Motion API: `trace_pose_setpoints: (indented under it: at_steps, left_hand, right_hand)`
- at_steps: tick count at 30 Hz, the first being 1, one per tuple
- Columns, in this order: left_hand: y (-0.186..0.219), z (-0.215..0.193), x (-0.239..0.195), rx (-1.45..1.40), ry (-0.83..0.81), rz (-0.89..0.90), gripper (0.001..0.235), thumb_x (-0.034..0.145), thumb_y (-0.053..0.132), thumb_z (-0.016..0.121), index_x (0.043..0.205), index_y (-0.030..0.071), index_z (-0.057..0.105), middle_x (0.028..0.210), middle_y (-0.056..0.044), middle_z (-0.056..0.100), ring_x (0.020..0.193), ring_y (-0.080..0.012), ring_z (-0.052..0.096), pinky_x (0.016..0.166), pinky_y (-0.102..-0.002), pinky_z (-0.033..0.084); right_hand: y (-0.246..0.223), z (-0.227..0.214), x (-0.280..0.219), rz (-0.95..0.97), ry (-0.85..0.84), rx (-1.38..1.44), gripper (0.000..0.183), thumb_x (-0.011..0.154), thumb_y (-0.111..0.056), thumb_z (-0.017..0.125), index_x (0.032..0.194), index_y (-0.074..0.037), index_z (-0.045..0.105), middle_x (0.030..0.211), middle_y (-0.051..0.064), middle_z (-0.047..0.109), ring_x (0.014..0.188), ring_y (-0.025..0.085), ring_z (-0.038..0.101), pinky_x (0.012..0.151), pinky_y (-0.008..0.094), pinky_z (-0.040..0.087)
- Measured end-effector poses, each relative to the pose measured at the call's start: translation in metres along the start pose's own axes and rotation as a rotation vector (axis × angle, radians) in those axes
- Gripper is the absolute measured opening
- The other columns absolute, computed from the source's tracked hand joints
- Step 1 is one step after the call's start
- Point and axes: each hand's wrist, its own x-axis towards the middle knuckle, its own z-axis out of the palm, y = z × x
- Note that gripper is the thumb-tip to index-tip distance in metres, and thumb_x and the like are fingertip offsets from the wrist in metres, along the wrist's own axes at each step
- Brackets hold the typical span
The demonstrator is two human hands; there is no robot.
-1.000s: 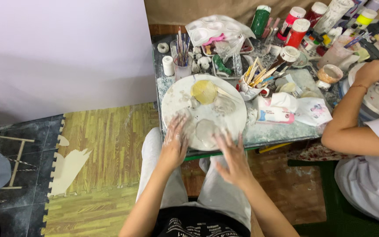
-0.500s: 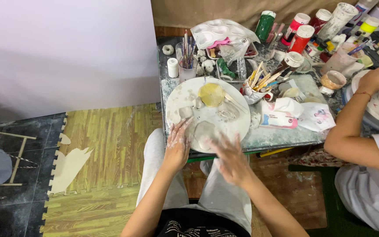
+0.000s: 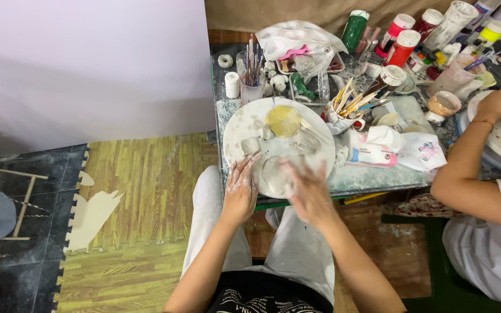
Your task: The person kneads and shapes a lump of clay on a white plate, repeatedly pressing and smoothing it with both hands. They then use a wooden stick to further refine the clay's surface and edges.
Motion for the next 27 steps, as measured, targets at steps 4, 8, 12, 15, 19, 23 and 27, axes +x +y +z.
trace_pose_setpoints:
  at_steps: [4,8,12,15,19,23,27]
  left_hand:
    - [-0.002,-0.002,0.008,0.023,-0.009,-0.010,0.060,0.094,0.003,0.055,0.152,0.004,0.041,0.150,-0.015,0.052,0.142,-0.0358,0.044,0.124,-0.052,0.025]
    - [-0.004,0.002,-0.002,0.031,-0.006,-0.013,0.062,0.091,0.003,0.055,0.151,0.004,0.041,0.149,-0.016,0.051,0.142,-0.0359,0.045,0.125,-0.052,0.025]
    - [-0.006,0.001,0.004,0.054,-0.010,0.023,0.062,0.090,0.002,0.056,0.150,0.000,0.040,0.150,-0.018,0.052,0.142,-0.0366,0.043,0.123,-0.053,0.025]
    - [-0.004,0.004,-0.002,0.061,0.034,0.037,0.061,0.091,0.003,0.058,0.150,0.000,0.040,0.149,-0.020,0.049,0.144,-0.0358,0.043,0.127,-0.053,0.024]
    - [-0.006,0.004,0.005,0.059,0.010,0.013,0.065,0.088,0.002,0.057,0.150,-0.001,0.040,0.150,-0.020,0.050,0.143,-0.0372,0.042,0.125,-0.052,0.023]
    - [-0.010,0.010,-0.004,0.062,0.024,-0.001,0.065,0.088,0.002,0.057,0.150,0.000,0.040,0.151,-0.022,0.048,0.145,-0.0381,0.042,0.126,-0.052,0.023]
    - [-0.021,0.013,0.002,0.064,0.014,-0.026,0.065,0.089,0.006,0.060,0.149,-0.003,0.037,0.151,-0.025,0.045,0.144,-0.0425,0.039,0.126,-0.052,0.022]
  right_hand:
    - [-0.002,0.001,0.020,-0.144,0.075,-0.004,0.062,0.105,-0.045,0.022,0.162,-0.022,0.027,0.172,0.008,0.027,0.160,0.023,0.013,0.128,0.060,-0.006]
    - [0.000,-0.003,0.021,-0.066,-0.009,0.044,0.063,0.102,-0.038,0.027,0.161,-0.015,0.024,0.165,0.002,0.038,0.160,0.029,0.014,0.127,0.059,-0.006]
    - [-0.002,-0.009,0.033,-0.087,-0.033,0.107,0.064,0.098,-0.036,0.031,0.159,-0.016,0.025,0.160,-0.003,0.044,0.159,0.027,0.017,0.128,0.060,-0.007]
    - [-0.007,-0.006,0.027,-0.069,0.007,0.118,0.065,0.099,-0.035,0.032,0.160,-0.012,0.023,0.160,0.002,0.044,0.157,0.030,0.019,0.127,0.058,-0.006]
    - [-0.003,-0.008,0.041,-0.182,0.003,0.053,0.058,0.102,-0.035,0.034,0.157,-0.018,0.030,0.159,0.000,0.047,0.156,0.032,0.021,0.127,0.060,-0.004]
    - [-0.006,-0.003,0.040,-0.057,0.019,0.099,0.067,0.101,-0.032,0.033,0.163,-0.011,0.020,0.162,0.001,0.040,0.158,0.026,0.020,0.130,0.063,-0.002]
    - [-0.014,-0.002,0.035,-0.321,0.152,0.120,0.060,0.101,-0.034,0.041,0.158,-0.020,0.031,0.167,0.004,0.029,0.158,0.030,0.012,0.129,0.060,0.000]
